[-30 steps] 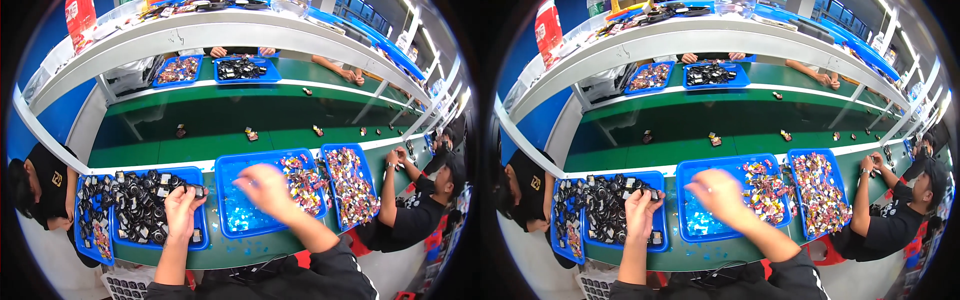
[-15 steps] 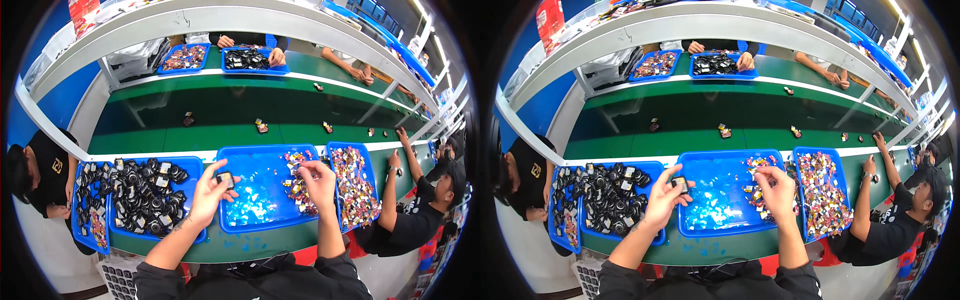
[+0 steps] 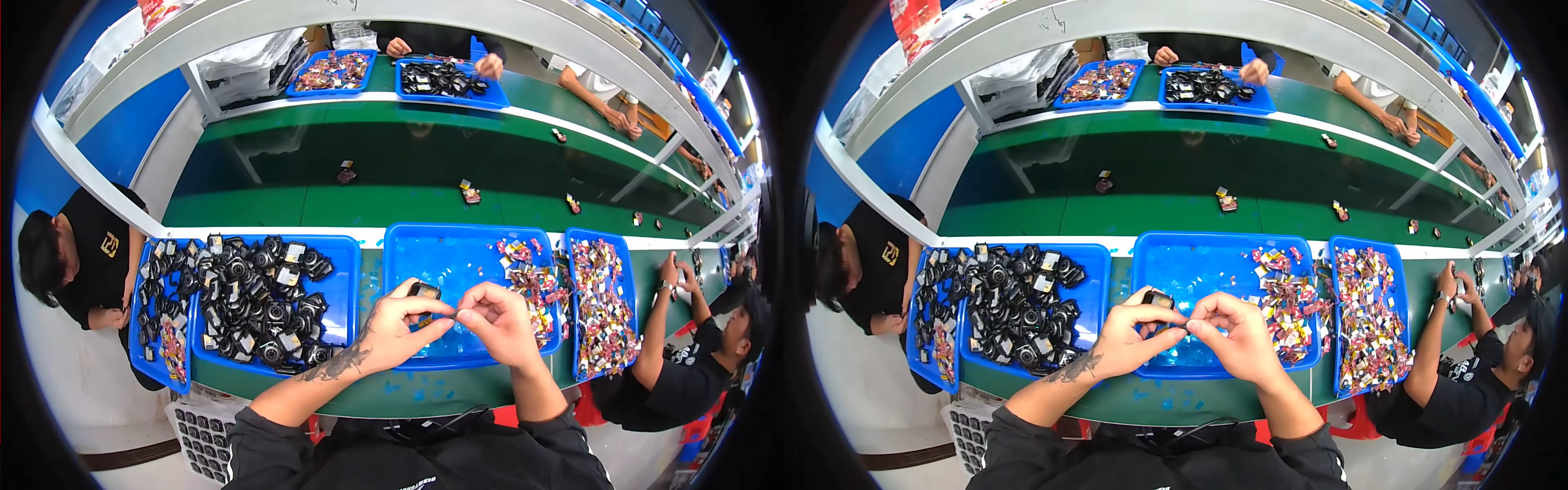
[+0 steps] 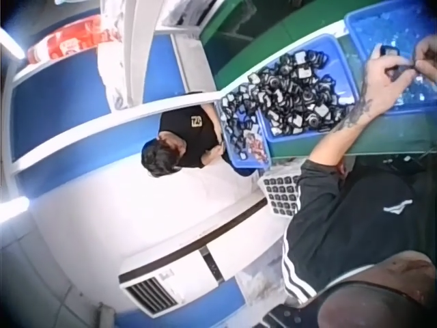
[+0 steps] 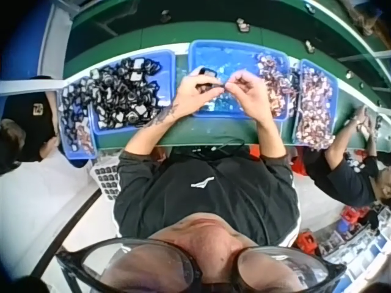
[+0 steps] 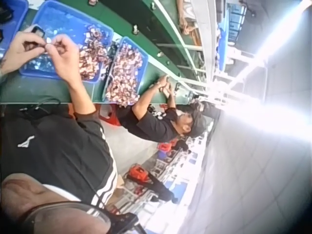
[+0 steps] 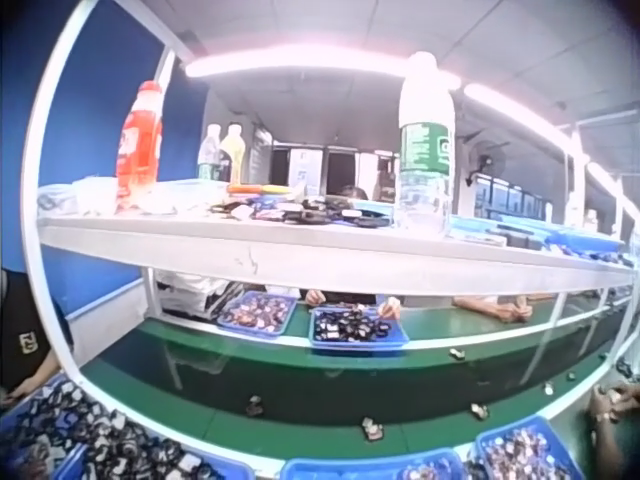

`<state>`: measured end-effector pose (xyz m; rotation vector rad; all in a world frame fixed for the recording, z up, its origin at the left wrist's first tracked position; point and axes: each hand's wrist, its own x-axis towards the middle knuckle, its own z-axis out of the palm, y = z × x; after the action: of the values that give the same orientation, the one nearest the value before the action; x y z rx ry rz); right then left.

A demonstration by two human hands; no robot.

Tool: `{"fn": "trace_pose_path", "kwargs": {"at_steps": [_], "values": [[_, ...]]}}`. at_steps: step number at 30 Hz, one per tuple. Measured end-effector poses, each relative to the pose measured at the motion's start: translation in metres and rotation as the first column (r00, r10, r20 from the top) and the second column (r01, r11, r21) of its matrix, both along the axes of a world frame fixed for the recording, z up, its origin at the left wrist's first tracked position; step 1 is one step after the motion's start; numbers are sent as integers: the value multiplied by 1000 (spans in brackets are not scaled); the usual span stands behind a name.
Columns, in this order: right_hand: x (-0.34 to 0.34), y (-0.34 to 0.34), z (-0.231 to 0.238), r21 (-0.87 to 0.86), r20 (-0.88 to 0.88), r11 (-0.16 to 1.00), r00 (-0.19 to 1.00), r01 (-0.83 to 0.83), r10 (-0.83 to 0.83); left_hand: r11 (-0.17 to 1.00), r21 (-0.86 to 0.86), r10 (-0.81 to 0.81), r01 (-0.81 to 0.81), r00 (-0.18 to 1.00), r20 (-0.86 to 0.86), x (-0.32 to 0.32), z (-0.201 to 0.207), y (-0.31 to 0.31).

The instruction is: The recorder is assembling small electronic components, which appear to be watch faces or small sensors, at a factory workstation.

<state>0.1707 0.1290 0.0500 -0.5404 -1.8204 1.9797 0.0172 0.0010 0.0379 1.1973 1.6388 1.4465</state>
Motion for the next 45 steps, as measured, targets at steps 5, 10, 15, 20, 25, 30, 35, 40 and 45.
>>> {"fn": "trace_pose_path", "kwargs": {"at_steps": [5, 10, 15, 20, 25, 30, 35, 40, 45], "values": [[-2, -6, 9, 160, 41, 987, 999, -16, 10, 999, 26, -45, 46, 999, -26, 1, 0, -10], [-1, -2, 10, -18, 92, 996, 992, -87, 88, 990, 132, -34, 48, 994, -107, -1, -7, -12], [-7, 13, -7, -185, 161, 920, 913, -345, 375, 991, 116, -49, 67, 986, -157, -9, -11, -15], [-11, -4, -26, -97, 187, 980, 964, -175, 190, 994, 100, -26, 46, 980, -197, -7, -18, -17], [-9, -10, -12, -91, 102, 990, 988, -103, 113, 999, 31, 15, -15, 1000, 20, -8, -26, -19], [-7, -7, -17, -186, 71, 972, 985, -145, 160, 1000, 12, 0, 0, 1000, 12, -7, -26, -20], [-16, -2, -27, -458, 50, 870, 972, -183, 230, 982, 183, 98, -54, 965, -242, -8, -27, -18], [-26, 7, -60, 709, 240, 705, 938, 5, -249, 998, -31, 61, -59, 994, 90, -4, -32, -18], [-17, -12, -37, 192, 195, 981, 980, 13, -51, 992, 13, 113, -125, 931, 348, -5, -38, -17]]}}
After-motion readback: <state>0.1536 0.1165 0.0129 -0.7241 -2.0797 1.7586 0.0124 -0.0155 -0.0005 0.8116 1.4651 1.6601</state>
